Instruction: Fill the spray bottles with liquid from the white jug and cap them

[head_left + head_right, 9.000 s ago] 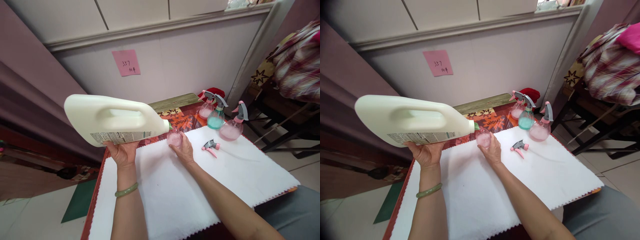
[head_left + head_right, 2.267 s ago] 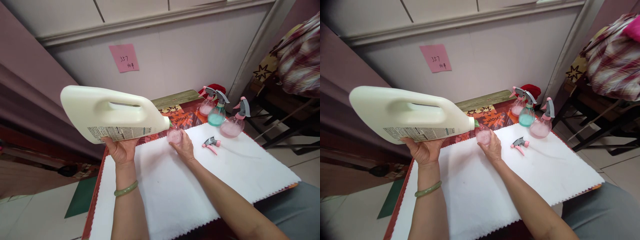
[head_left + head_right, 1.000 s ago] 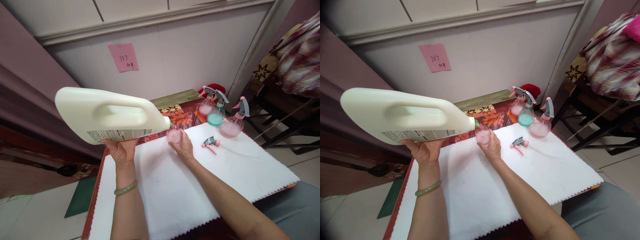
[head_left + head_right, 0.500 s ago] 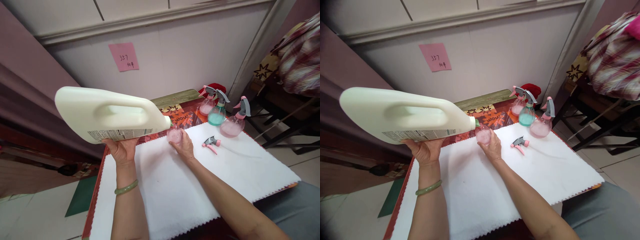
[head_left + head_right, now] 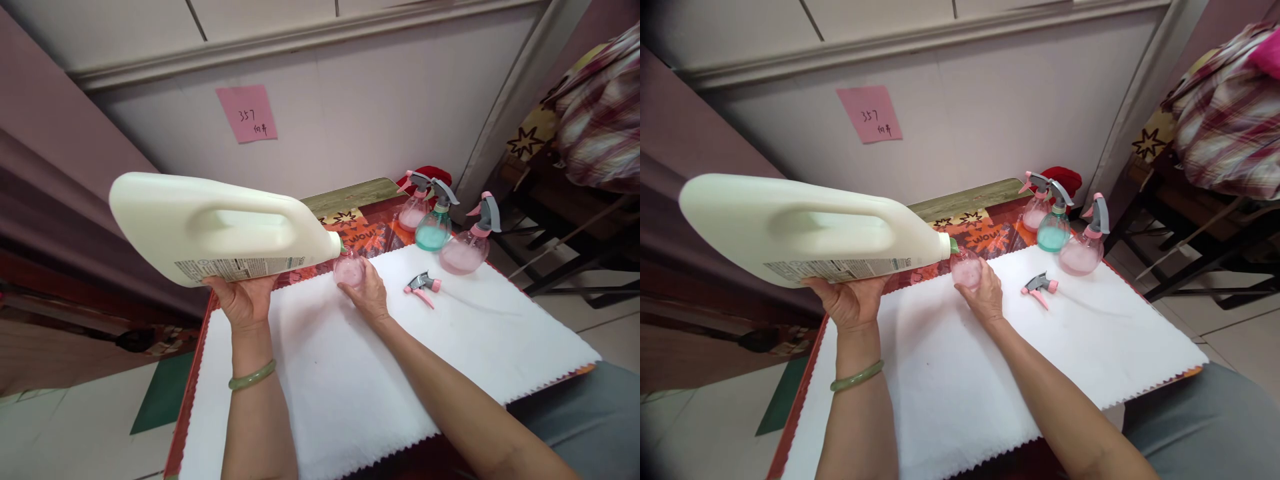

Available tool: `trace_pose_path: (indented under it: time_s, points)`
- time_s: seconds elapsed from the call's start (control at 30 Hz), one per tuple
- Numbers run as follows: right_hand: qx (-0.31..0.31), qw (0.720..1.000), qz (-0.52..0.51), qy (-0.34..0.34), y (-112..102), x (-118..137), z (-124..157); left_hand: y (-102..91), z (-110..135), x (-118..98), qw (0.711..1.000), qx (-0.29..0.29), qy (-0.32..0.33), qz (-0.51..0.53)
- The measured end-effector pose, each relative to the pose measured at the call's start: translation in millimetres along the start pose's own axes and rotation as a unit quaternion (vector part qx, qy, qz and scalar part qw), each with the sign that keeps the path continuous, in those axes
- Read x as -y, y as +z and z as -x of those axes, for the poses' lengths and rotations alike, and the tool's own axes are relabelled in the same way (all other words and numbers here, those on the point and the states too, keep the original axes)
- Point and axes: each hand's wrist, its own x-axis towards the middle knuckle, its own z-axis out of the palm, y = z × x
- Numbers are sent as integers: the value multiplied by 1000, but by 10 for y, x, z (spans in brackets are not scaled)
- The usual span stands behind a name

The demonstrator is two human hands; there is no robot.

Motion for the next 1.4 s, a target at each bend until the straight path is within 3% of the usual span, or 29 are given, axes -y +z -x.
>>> trace_pose_path:
  time_s: [0.27,0.7,1.4]
  points:
    - [-5,1000,5,-2,4,1,2,37,6,-12,1000,-7,-8,4]
    - [-1,1000,0,-5,-6,-4,-2,69,-5,-27,999,34,-2,-9]
    - [-8,1000,1,-12,28,-43,10,93,6,-37,999,31,-2,-16]
